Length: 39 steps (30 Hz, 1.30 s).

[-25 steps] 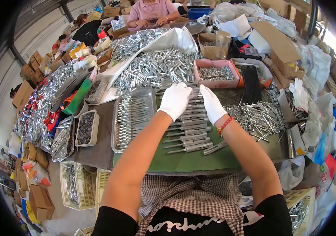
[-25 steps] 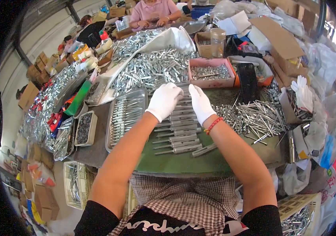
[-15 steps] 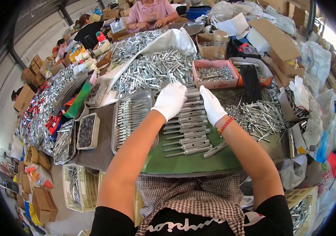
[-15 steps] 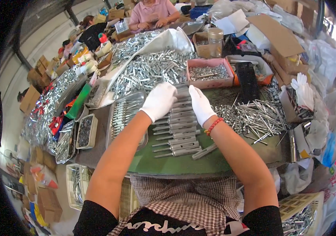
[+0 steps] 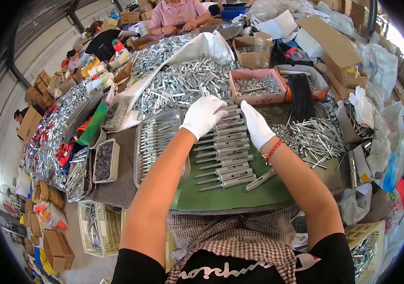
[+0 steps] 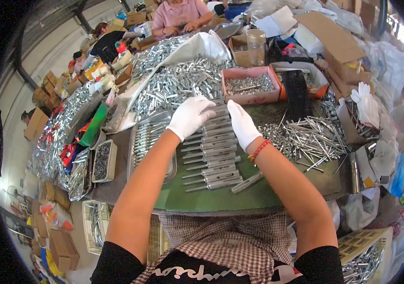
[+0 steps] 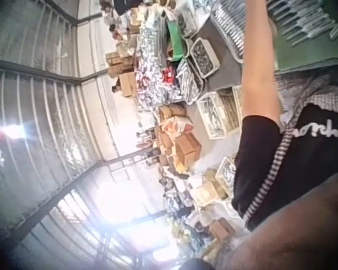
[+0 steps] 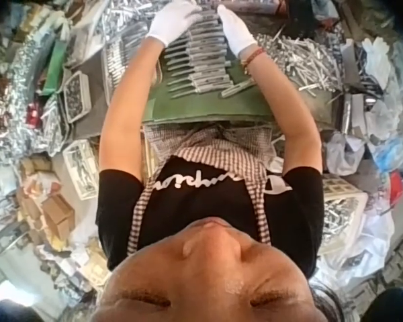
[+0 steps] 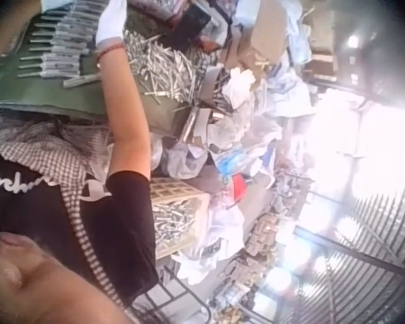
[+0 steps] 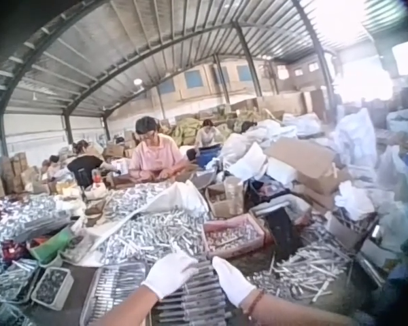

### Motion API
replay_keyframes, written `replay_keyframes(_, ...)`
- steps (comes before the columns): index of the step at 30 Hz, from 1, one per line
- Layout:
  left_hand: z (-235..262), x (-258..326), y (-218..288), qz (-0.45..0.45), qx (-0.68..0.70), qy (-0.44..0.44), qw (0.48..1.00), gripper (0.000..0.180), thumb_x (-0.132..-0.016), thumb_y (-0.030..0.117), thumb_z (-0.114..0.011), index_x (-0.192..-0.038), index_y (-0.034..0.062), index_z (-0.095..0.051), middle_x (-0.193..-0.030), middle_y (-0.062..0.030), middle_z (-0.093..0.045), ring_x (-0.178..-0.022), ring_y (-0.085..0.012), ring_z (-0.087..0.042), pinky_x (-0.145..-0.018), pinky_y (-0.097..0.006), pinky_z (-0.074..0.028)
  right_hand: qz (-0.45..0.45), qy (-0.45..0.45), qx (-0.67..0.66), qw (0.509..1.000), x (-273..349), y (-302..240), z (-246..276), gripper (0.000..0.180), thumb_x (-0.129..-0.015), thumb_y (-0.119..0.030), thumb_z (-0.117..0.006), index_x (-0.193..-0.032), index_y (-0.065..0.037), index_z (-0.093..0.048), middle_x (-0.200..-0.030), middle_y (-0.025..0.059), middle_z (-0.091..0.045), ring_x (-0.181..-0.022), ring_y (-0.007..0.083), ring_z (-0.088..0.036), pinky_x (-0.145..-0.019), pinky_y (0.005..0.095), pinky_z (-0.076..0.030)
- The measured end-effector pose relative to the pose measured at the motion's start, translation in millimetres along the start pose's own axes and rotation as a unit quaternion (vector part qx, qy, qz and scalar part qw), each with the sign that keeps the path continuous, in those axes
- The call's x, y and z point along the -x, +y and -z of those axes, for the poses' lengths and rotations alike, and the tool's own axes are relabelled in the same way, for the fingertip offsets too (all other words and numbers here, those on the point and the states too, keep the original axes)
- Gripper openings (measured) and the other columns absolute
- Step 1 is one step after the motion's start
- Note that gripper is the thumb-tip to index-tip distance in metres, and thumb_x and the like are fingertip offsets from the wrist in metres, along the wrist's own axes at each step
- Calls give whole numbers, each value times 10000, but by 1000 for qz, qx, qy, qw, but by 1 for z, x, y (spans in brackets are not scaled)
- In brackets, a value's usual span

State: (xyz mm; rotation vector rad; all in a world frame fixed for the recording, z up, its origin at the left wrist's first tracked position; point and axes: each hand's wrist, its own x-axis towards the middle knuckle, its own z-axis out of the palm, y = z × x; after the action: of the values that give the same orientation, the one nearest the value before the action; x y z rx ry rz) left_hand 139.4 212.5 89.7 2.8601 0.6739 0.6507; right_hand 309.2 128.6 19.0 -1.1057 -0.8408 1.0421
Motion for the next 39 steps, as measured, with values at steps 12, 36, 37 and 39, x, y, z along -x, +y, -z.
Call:
replay_keyframes(12,21,49,37,-12,-26,1,1000,502,-880,351,-610,-1255,25,-541,-1255,-206,-554,-1163,-376,-530,-986,-434,-438,-67,-60,-71,993,9,-15,-15,543,-1020,-429,-428,-1358,-9,-496,-1314,56,-553,-1192,141,-488,-1054,283,-341)
replay_keyframes(36,-1,135,141,14,-19,13,1000,570,-723,237,-740,-1244,77,-574,-1281,-134,-545,-1210,-331,-502,-996,-432,-426,259,-162,529,792,98,-98,36,148,-855,-158,-617,-950,-64,-680,-1053,114,-651,-990,296,-603,-872,389,-475)
replay_keyframes(37,-1,138,141,9,-23,10,1000,566,-704,226,-751,-1222,71,-585,-1271,-133,-548,-1207,-326,-503,-992,-430,-430,307,-205,582,724,112,-100,48,100,-817,-111,-629,-894,-90,-689,-1020,89,-647,-947,295,-604,-833,397,-485)
replay_keyframes(39,-2,142,142,4,-26,22,999,553,-691,206,-753,-1201,67,-594,-1247,-130,-561,-1189,-324,-516,-980,-430,-438,319,-220,625,677,144,-103,52,64,-778,-113,-603,-811,-92,-653,-896,77,-626,-862,287,-587,-783,399,-476)
